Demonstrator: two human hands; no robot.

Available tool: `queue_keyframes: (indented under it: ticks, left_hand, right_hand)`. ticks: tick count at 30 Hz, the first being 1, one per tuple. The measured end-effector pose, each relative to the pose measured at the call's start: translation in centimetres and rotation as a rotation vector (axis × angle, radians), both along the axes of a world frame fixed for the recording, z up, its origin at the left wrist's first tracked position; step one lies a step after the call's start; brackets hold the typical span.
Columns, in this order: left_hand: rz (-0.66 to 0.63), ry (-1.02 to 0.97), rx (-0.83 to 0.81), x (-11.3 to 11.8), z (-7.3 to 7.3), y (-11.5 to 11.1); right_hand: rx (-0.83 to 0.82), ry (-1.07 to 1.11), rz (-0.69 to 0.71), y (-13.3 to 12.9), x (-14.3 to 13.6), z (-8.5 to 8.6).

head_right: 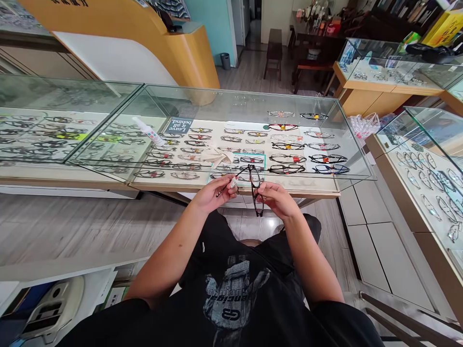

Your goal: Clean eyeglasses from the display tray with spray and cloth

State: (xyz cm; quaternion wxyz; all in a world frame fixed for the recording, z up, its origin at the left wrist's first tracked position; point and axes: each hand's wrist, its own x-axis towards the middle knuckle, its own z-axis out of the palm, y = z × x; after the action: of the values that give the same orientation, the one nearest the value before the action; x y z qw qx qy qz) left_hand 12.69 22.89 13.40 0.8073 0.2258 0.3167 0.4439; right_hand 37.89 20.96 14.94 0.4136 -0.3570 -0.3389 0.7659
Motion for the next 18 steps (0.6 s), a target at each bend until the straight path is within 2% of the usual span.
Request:
queue_keyframes:
  ticks: [5,8,13,16,18]
  left_hand:
    - [0.17,-0.06,-0.104,-1.5,0.1,0.5]
    - [0.204,-0.08,-0.114,-1.3,0.2,0.4]
    - [0.169,-0.156,-0.116,-0.5,-0.1,0.2]
    - [0.069,-0.05,-0.072,0.2,-0.3,-0.3]
    - [-0.031,0.077,0.019,0.9,-0.2,-0.9]
  right_hand:
    - [-0.015,-0.017,0.107,-0.2,1.1,0.0]
    - [-0.008,-0.011,0.106,-0.5,1.0,-0.1]
    - [0.085,0.006,-0.01,-0.6,0.8,0.0]
    - [0.111,0.011,-0.015,-0.7,0.9,0.3]
    - [0.117,-0.001,-0.003,-0.8,0.8,0.6]
